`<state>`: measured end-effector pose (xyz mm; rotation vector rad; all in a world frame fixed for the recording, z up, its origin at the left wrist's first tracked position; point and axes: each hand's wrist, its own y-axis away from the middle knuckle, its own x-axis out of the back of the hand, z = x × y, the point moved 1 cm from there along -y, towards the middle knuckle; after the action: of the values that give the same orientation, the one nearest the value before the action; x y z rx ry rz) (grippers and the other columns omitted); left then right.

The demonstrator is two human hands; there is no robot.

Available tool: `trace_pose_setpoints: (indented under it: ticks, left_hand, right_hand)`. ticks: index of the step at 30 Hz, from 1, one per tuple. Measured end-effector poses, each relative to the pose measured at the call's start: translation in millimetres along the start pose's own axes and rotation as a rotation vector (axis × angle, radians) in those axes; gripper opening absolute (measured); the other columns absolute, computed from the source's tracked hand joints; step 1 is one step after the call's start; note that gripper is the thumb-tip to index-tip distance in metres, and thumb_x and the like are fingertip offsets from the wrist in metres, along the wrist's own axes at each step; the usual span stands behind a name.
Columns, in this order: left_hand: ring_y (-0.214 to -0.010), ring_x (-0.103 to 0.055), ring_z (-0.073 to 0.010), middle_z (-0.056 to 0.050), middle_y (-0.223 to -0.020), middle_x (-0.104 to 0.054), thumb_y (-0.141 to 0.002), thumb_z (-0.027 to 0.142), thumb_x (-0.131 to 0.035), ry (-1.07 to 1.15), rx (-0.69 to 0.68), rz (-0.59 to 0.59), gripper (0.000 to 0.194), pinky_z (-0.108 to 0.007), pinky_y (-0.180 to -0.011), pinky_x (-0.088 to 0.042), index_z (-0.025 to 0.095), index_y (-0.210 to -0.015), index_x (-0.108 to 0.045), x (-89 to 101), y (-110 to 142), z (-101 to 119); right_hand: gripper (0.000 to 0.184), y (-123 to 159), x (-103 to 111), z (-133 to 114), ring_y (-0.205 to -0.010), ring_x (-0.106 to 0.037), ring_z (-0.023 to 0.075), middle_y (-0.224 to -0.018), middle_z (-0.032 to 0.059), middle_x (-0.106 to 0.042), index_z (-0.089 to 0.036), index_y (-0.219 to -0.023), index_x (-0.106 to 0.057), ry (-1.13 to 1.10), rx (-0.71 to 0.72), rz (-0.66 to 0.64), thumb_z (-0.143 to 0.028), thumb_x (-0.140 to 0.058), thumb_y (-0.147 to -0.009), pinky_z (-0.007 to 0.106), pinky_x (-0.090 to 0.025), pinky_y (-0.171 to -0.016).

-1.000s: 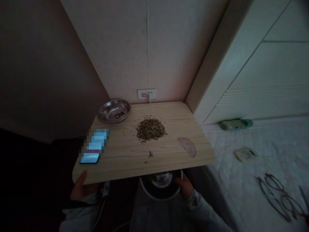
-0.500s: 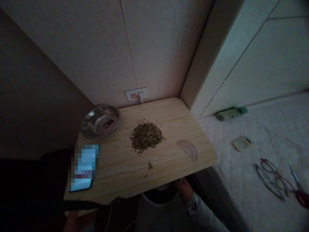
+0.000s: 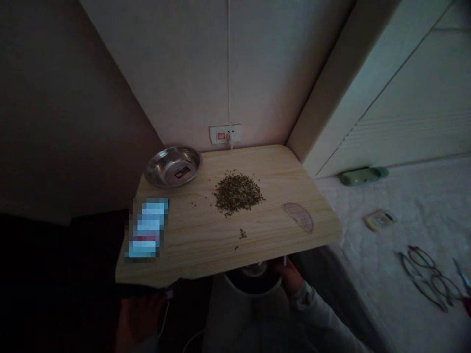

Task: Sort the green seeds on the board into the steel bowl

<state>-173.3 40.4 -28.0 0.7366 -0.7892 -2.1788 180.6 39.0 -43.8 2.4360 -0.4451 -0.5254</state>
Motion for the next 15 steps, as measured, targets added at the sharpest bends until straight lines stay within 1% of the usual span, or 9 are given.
trace_pose_setpoints:
  ticks: [1, 3, 4, 6, 8, 10, 11, 13, 15]
  left_hand:
    - [-0.064, -0.060, -0.0182, 0.004, -0.067, -0.064, -0.065, 0.051, -0.054, -0.014, 0.039, 0.025, 0.026, -0.036, -0.071, -0.046, 0.028, -0.076, -0.058, 9.5, 2.2, -11.1]
    - [-0.058, -0.059, -0.0182, 0.002, -0.065, -0.064, -0.057, 0.040, -0.064, -0.126, 0.143, 0.092, 0.022, -0.034, -0.063, -0.046, 0.024, -0.070, -0.058, 27.1, 11.6, -38.5]
    - [-0.062, -0.060, -0.0190, 0.000, -0.069, -0.065, -0.055, 0.038, -0.067, -0.166, 0.145, 0.024, 0.023, -0.033, -0.063, -0.046, 0.023, -0.070, -0.058, 32.4, 18.2, -52.7]
    - [-0.068, -0.060, -0.0215, -0.003, -0.072, -0.066, -0.050, 0.041, -0.071, -0.334, 0.252, -0.132, 0.030, -0.033, -0.063, -0.045, 0.022, -0.071, -0.061, 35.2, 33.8, -80.2]
    - [-0.071, -0.060, -0.0237, -0.007, -0.079, -0.067, -0.043, 0.041, -0.075, -0.494, 0.413, -0.315, 0.038, -0.036, -0.067, -0.044, 0.019, -0.072, -0.064, 27.0, 49.1, -103.2]
    - [-0.077, -0.059, -0.0236, -0.009, -0.090, -0.065, -0.045, 0.046, -0.073, -0.513, 0.287, -0.395, 0.043, -0.033, -0.069, -0.044, 0.020, -0.079, -0.065, 10.3, 58.8, -117.3]
    - [-0.083, -0.058, -0.0252, -0.010, -0.098, -0.063, -0.046, 0.048, -0.072, -0.491, 0.261, -0.417, 0.045, -0.034, -0.070, -0.044, 0.021, -0.081, -0.065, 0.4, 61.5, -122.3]
    - [-0.096, -0.055, -0.0277, -0.011, -0.111, -0.058, -0.046, 0.045, -0.073, -0.418, 0.252, -0.434, 0.047, -0.034, -0.072, -0.044, 0.024, -0.087, -0.062, -19.8, 63.1, -128.8]
    - [-0.103, -0.052, -0.0286, -0.009, -0.120, -0.052, -0.054, 0.041, -0.070, -0.299, 0.244, -0.470, 0.049, -0.036, -0.073, -0.044, 0.027, -0.099, -0.056, -39.3, 61.7, -130.8]
  right_hand:
    - [0.033, 1.3, -2.8, 0.2, -0.077, -0.061, 0.0265, -0.066, 0.0009, -0.067, -0.019, -0.078, -0.060, -0.017, 0.004, -0.011, -0.013, -0.055, -0.046, 0.043, -0.043, -0.076]
    - [0.035, 3.1, -8.8, 0.8, -0.077, -0.061, 0.0256, -0.066, 0.0000, -0.067, -0.019, -0.079, -0.060, -0.052, 0.015, -0.027, -0.014, -0.054, -0.046, 0.042, -0.043, -0.075]
    - [0.035, 3.6, -11.8, 1.1, -0.077, -0.061, 0.0254, -0.066, -0.0001, -0.067, -0.019, -0.080, -0.059, -0.069, 0.019, -0.032, -0.013, -0.054, -0.045, 0.041, -0.043, -0.075]
    - [0.036, 3.6, -17.3, 1.6, -0.078, -0.061, 0.0251, -0.065, 0.0000, -0.066, -0.019, -0.079, -0.060, -0.098, 0.025, -0.040, -0.012, -0.053, -0.044, 0.040, -0.043, -0.076]
    - [0.038, 2.7, -21.6, 1.2, -0.078, -0.061, 0.0253, -0.063, 0.0005, -0.066, -0.018, -0.080, -0.060, -0.121, 0.033, -0.046, -0.012, -0.052, -0.043, 0.040, -0.043, -0.077]
    - [0.039, 0.8, -24.3, -0.4, -0.079, -0.061, 0.0259, -0.062, 0.0010, -0.066, -0.018, -0.080, -0.061, -0.137, 0.044, -0.055, -0.013, -0.051, -0.043, 0.040, -0.044, -0.076]
    - [0.039, -0.4, -25.0, -1.6, -0.078, -0.061, 0.0263, -0.061, 0.0011, -0.065, -0.018, -0.080, -0.061, -0.140, 0.048, -0.061, -0.014, -0.051, -0.042, 0.040, -0.044, -0.076]
    - [0.039, -3.2, -25.1, -4.1, -0.077, -0.061, 0.0268, -0.057, 0.0006, -0.064, -0.018, -0.079, -0.061, -0.134, 0.053, -0.074, -0.015, -0.051, -0.041, 0.040, -0.044, -0.076]
    - [0.038, -6.0, -23.9, -6.1, -0.076, -0.061, 0.0265, -0.054, -0.0004, -0.063, -0.018, -0.077, -0.061, -0.119, 0.061, -0.090, -0.016, -0.050, -0.041, 0.040, -0.045, -0.075]
